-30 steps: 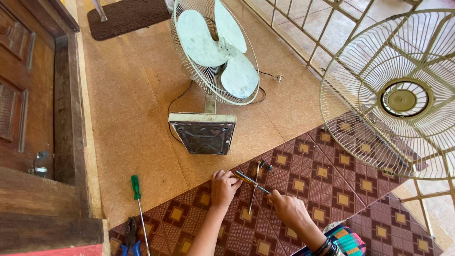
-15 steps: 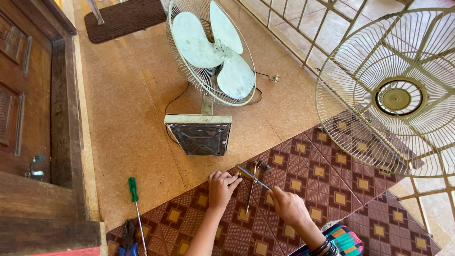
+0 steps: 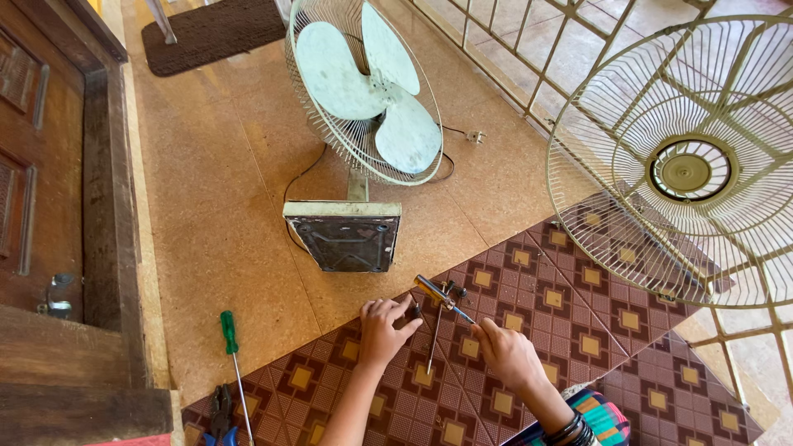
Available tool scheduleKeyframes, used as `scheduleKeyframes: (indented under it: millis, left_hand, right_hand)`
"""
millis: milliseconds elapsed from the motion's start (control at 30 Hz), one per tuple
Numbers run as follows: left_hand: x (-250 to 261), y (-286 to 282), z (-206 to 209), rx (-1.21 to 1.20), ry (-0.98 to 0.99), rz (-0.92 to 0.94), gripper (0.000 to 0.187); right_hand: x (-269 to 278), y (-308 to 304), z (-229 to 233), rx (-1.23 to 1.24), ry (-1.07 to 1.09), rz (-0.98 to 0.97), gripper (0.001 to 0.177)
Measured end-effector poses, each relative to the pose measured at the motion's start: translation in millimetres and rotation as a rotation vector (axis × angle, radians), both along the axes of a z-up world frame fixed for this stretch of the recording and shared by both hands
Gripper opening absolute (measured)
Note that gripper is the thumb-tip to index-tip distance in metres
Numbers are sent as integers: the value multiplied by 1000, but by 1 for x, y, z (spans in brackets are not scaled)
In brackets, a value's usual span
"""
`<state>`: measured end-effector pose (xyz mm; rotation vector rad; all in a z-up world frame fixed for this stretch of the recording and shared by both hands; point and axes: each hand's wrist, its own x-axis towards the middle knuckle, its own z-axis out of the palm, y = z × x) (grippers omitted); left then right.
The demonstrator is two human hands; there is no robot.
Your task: The person uses a screwdriver to remove screws from the base of a standing fan. They unscrew multiple fasteners, reposition the fan base, and continue removing screws from different sides.
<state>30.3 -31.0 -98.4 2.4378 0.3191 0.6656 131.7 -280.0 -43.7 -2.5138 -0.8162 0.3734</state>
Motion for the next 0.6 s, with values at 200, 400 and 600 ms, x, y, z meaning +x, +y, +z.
scheduleKeyframes:
  millis: [200,400,600]
  left_hand:
    - [1,-6,8,28,-79,70,50]
    - [6,-20,23,44,-83,132,29]
    - [5,-18,21,93,-115,140,27]
  right_hand:
    - [-2,-1,5,129,-109,66,34]
    - [-8,-1,11,194,-207,127,30]
    - [-7,3,14,94,-131,94,32]
